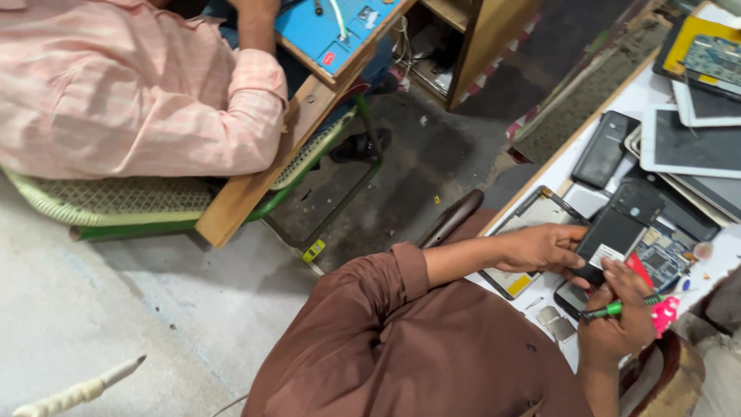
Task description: The person uses a screwdriver to remove screws from the back of a smartphone. They hold the device, unscrew fasteners, and place the screws on the workbench.
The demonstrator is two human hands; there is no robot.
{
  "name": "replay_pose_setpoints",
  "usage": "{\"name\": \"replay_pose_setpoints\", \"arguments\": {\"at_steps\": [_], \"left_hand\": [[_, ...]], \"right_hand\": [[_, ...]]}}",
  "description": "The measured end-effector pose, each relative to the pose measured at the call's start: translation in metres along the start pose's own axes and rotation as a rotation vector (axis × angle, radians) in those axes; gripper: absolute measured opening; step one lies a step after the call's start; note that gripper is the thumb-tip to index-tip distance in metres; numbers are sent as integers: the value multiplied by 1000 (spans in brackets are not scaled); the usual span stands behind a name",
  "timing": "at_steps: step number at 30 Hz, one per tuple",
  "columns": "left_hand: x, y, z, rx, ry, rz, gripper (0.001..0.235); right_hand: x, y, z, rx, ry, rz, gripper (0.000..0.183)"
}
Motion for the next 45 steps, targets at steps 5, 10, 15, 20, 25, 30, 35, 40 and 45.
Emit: {"name": "replay_pose_setpoints", "arguments": {"at_steps": [5,10,15,20,25,30,35,40,45], "left_hand": [[-6,4,1,-2,-6,-13,44],[-10,9,2,-16,-23,-34,43],[-9,7,1,-4,-25,-12,41],[-3,3,0,2,-27,1,39],[-4,1,0,23,-13,2,38],[-7,4,1,3,-21,-10,41],[-7,6,1,-9,-20,-10,41],[-9,9,-1,-23,-19,-5,43],[-20,19,-1,-39,-32,-12,47]], "right_hand": [[1,-2,-2,1,-17,36,8],[2,-2,3,6,12,-5,9],[-4,-3,7,4,1,40,12],[-6,-5,11,9,-16,100,9],[-7,-5,10,19,-23,76,8],[-5,-3,9,12,0,69,11],[0,-3,3,16,13,34,11],[9,-2,-3,-9,-18,64,12],[14,-2,-10,-28,-2,16,14]]}}
Point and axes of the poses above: each hand's wrist, its own z-axis away from the middle knuckle, its own y-axis out of the palm, x = y × z, the point moved 1 cm from there along -z, towards the middle knuckle, and after that the axes turned 15 degrees about y, right-handed, at the moved point
